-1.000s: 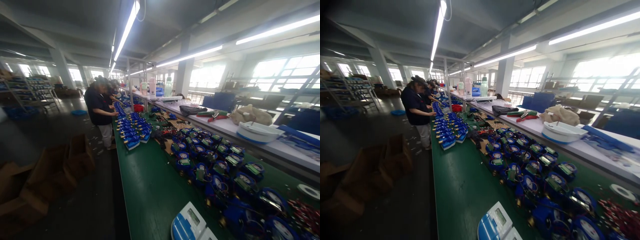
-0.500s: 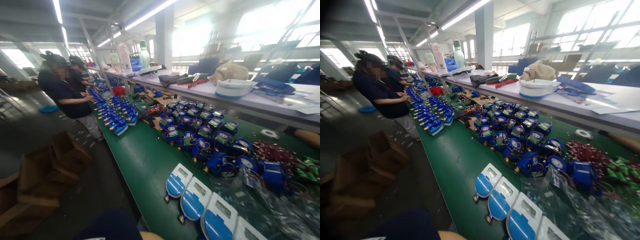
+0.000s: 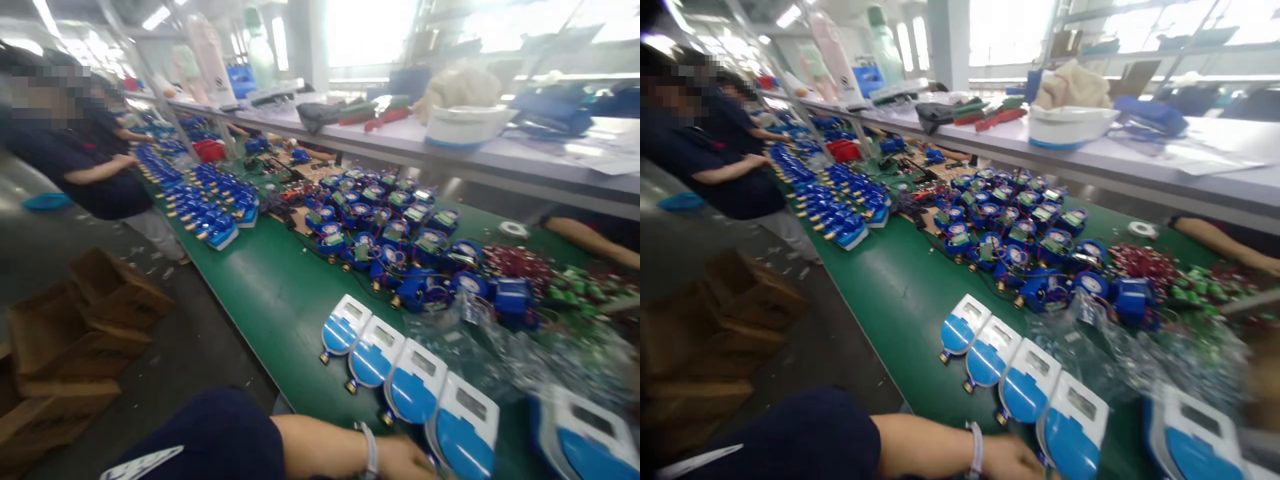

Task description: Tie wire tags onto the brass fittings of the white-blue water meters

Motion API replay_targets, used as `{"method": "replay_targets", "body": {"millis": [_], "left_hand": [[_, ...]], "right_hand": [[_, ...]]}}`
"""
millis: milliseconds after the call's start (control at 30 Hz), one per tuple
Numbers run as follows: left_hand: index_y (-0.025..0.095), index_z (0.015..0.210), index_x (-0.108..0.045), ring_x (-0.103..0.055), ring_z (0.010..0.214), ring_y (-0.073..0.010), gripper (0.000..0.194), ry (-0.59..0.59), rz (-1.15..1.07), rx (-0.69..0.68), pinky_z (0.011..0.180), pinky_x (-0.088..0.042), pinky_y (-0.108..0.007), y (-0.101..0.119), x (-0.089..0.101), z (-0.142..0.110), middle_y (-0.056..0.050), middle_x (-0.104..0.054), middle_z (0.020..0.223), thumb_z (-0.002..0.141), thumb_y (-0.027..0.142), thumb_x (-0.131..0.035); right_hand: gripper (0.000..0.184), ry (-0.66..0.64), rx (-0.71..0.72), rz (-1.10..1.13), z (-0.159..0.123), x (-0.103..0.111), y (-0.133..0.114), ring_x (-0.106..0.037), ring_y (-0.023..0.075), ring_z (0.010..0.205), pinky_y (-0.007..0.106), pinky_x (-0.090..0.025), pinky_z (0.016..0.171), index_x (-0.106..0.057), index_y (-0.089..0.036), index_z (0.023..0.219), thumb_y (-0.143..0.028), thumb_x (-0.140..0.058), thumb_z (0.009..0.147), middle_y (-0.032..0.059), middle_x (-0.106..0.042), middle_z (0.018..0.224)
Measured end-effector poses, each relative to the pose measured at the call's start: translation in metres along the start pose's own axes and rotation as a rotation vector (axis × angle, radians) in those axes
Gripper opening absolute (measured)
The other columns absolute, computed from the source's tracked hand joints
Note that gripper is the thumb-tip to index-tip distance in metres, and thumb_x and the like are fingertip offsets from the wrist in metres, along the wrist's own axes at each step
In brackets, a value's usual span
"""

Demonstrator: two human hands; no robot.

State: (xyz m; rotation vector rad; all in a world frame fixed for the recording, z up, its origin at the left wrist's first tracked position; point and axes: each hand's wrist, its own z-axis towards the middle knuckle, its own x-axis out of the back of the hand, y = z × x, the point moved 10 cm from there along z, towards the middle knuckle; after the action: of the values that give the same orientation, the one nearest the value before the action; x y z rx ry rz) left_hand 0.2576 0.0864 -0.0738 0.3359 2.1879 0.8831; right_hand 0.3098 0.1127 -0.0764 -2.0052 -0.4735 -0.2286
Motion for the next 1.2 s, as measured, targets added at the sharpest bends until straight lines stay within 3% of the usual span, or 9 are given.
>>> {"method": "replay_targets", "body": {"millis": [100,300,367,500,600,767,867,1067,1200], "left_hand": [[0.018,0.059,-0.05,-0.019,0.034,-0.0068,0.028,-0.195,-0.018,0.229,0.034,-0.021,-0.02,-0.023,-0.024,-0.002,0.008,-0.023,0.041,0.08,0.036,-0.046],[0.017,0.057,-0.049,-0.027,0.045,-0.0069,0.027,0.183,0.216,-0.084,0.043,-0.02,-0.02,0.005,0.007,0.001,0.005,-0.038,0.05,0.07,0.038,-0.06],[0.016,0.059,-0.051,-0.027,0.045,-0.0071,0.03,0.164,0.217,-0.064,0.044,-0.02,-0.021,0.001,0.005,0.003,0.004,-0.038,0.05,0.072,0.043,-0.056],[0.018,0.062,-0.045,-0.011,0.037,-0.0059,0.032,-0.08,-0.062,0.329,0.04,-0.01,-0.021,-0.034,-0.015,0.007,0.01,-0.018,0.044,0.074,0.048,-0.049],[0.019,0.061,-0.04,-0.009,0.037,-0.0049,0.027,-0.145,-0.094,0.386,0.04,-0.008,-0.02,-0.034,-0.02,0.009,0.011,-0.016,0.044,0.068,0.039,-0.057],[0.018,0.059,-0.05,-0.036,0.046,-0.009,0.023,0.215,0.472,-0.089,0.049,-0.025,-0.022,0.014,0.01,0.009,0.004,-0.041,0.049,0.069,0.037,-0.057],[0.018,0.06,-0.054,-0.047,0.061,-0.0138,0.026,0.318,0.682,-0.308,0.057,-0.03,-0.024,0.034,0.008,-0.002,-0.001,-0.053,0.059,0.073,0.041,-0.053],[0.019,0.068,-0.048,-0.017,0.035,-0.0047,0.031,0.08,0.05,0.24,0.04,-0.015,-0.02,-0.027,0.002,0.015,0.01,-0.025,0.046,0.071,0.05,-0.051],[0.019,0.063,-0.043,-0.018,0.034,-0.0029,0.03,0.115,-0.041,0.234,0.037,-0.01,-0.019,-0.027,0.003,0.021,0.01,-0.027,0.046,0.062,0.039,-0.065]], "right_hand": [[0.047,0.077,-0.042,0.02,-0.038,0.033,0.007,-0.057,0.0228,0.059,0.037,-0.048,0.062,-0.059,-0.025,0.057,-0.071,-0.051,0.055,0.006,-0.058,0.057],[0.052,0.026,-0.326,0.399,-0.044,0.01,0.038,-0.018,0.0061,0.031,0.026,-0.036,0.037,-0.037,-0.022,0.052,-0.072,-0.04,0.067,-0.0112,-0.019,0.039],[0.05,0.026,-0.274,0.372,-0.042,0.011,0.035,-0.023,0.0066,0.031,0.026,-0.036,0.04,-0.039,-0.022,0.054,-0.069,-0.041,0.069,-0.0105,-0.024,0.04],[0.043,0.014,-0.036,0.155,-0.043,0.027,0.013,-0.041,0.0107,0.042,0.025,-0.036,0.048,-0.046,-0.02,0.062,-0.059,-0.039,0.079,-0.0057,-0.04,0.046],[0.041,-0.016,0.016,0.111,-0.044,0.03,0.009,-0.044,0.011,0.046,0.024,-0.038,0.051,-0.046,-0.02,0.064,-0.055,-0.037,0.082,-0.0054,-0.043,0.048],[0.044,0.053,-0.188,0.244,-0.038,0.023,0.037,-0.033,0.0082,0.031,0.025,-0.038,0.039,-0.043,-0.02,0.063,-0.062,-0.039,0.075,-0.0096,-0.032,0.041],[0.046,0.108,-0.242,0.334,-0.037,0.02,0.047,-0.029,0.0072,0.029,0.025,-0.038,0.037,-0.042,-0.02,0.064,-0.065,-0.039,0.074,-0.0112,-0.027,0.04],[0.043,0.029,-0.016,0.186,-0.034,0.024,0.026,-0.041,0.0085,0.039,0.024,-0.038,0.044,-0.047,-0.018,0.065,-0.058,-0.04,0.078,-0.0062,-0.041,0.048],[0.046,0.105,-0.123,0.187,-0.034,0.027,0.035,-0.038,0.0088,0.033,0.024,-0.034,0.037,-0.043,-0.019,0.058,-0.061,-0.041,0.076,-0.0071,-0.038,0.043]]}}
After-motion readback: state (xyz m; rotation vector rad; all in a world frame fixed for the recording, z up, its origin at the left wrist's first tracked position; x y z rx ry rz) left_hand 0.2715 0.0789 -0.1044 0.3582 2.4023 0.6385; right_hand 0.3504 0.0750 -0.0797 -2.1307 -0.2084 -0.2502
